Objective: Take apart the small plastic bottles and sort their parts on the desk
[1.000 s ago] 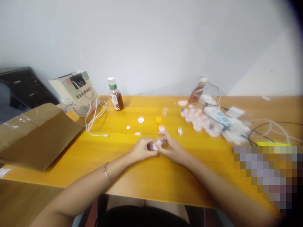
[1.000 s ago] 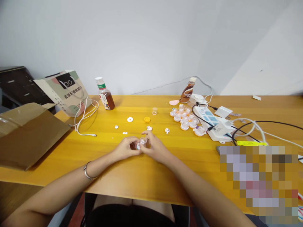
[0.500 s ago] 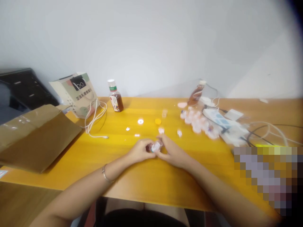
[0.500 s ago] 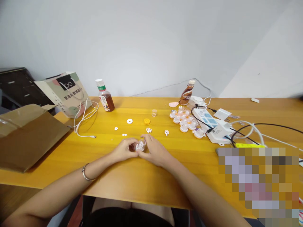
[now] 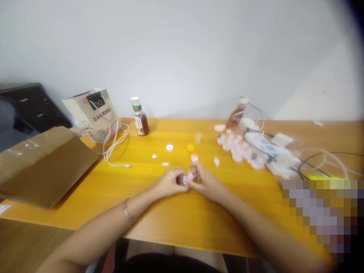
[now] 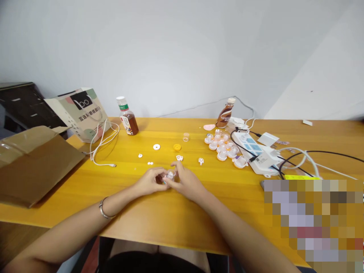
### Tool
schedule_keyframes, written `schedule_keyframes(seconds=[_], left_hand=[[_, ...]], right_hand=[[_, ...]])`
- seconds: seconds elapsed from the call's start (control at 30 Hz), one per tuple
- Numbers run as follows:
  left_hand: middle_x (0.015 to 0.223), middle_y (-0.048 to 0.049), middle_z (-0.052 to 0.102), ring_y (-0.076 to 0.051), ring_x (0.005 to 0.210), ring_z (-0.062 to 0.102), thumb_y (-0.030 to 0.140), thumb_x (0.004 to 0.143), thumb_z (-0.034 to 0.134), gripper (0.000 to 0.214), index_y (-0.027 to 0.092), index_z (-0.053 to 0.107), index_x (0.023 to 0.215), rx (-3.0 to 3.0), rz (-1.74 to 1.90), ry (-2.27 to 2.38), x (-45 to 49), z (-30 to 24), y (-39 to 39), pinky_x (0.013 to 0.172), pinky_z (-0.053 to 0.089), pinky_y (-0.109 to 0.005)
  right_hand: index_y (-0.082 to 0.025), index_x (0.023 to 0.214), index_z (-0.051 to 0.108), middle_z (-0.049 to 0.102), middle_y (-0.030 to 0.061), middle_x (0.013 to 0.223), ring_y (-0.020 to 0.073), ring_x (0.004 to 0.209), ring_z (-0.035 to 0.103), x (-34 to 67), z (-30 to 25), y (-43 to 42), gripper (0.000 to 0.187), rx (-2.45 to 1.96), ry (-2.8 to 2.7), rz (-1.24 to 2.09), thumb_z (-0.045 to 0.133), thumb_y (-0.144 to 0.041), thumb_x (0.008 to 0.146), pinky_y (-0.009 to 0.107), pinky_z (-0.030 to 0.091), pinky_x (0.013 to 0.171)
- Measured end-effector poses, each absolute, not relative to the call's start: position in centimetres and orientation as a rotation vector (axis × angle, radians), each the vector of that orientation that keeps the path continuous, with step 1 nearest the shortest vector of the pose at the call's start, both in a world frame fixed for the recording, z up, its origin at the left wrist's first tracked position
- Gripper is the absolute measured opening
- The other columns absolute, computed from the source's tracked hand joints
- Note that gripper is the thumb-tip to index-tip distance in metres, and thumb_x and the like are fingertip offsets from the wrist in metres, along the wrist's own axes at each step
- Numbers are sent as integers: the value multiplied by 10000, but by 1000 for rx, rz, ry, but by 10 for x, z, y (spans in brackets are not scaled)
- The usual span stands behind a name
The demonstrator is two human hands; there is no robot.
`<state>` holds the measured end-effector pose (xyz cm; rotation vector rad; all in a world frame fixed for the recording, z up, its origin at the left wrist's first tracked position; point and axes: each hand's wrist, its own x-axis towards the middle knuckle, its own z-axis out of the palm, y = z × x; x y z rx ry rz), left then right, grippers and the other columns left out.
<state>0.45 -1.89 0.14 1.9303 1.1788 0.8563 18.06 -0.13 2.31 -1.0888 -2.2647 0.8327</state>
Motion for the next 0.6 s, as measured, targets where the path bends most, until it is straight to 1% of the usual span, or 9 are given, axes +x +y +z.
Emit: schedule_keyframes(seconds=[0.07,0.13,0.17,0.27,0.33,0.4,0.47,0.53,0.6], left_hand=[[666,14,544,-80,575,465,251,660,629,169,122,603,767,1934,854,1178,4,1,-19,529,367,-171],[669,9,555,-84,580,472,276,659,639,203,121,610,786,1934,845,1182,4,1,-19,532,372,-174],[675,6,562,-86,583,476,289,658,645,222,120,612,797,1930,840,1183,3,1,-18,536,375,-176],[703,-4,580,-89,592,483,313,655,659,263,118,615,826,1914,839,1178,3,2,-18,552,385,-182],[718,-7,585,-89,599,486,310,658,660,266,120,619,838,1908,844,1176,3,2,-18,562,389,-183],[720,-8,586,-90,601,487,316,659,662,267,121,622,837,1909,845,1184,3,3,-18,563,389,-184],[722,-8,588,-92,603,490,324,658,665,272,123,624,836,1915,842,1187,3,2,-18,566,391,-185],[728,-9,589,-92,605,490,324,658,666,277,124,626,845,1925,841,1179,3,2,-18,567,392,-184],[731,-10,589,-92,605,489,324,662,665,281,126,628,858,1930,837,1177,3,1,-18,565,392,-183]], right_hand=[[-207,929,433,536,-25,670,126,566,493,180,23,-1,212,-1098,-2256,898,484,-369,802,244,378,539],[-211,867,438,493,-38,633,112,537,458,181,23,0,155,-1062,-2216,861,476,-347,803,229,357,514],[-211,866,439,482,-38,634,111,543,454,182,23,1,149,-1052,-2158,812,481,-337,798,228,359,519],[-209,933,420,480,-34,639,122,572,467,189,25,8,214,-1097,-1894,680,493,-353,793,240,388,565],[-204,970,397,510,-25,658,131,585,480,196,28,18,278,-1152,-1735,638,501,-389,789,255,403,586],[-200,961,398,550,-4,698,141,596,496,201,36,34,300,-1195,-1653,611,494,-428,792,265,406,583],[-192,949,441,575,23,743,159,651,521,201,47,55,314,-1199,-1715,542,507,-451,785,284,414,623],[-187,944,510,581,55,814,186,734,528,196,60,83,327,-1182,-1848,360,542,-459,765,315,413,688],[-179,932,572,571,91,894,227,852,513,187,68,114,291,-1191,-1992,168,567,-415,761,357,392,771]])
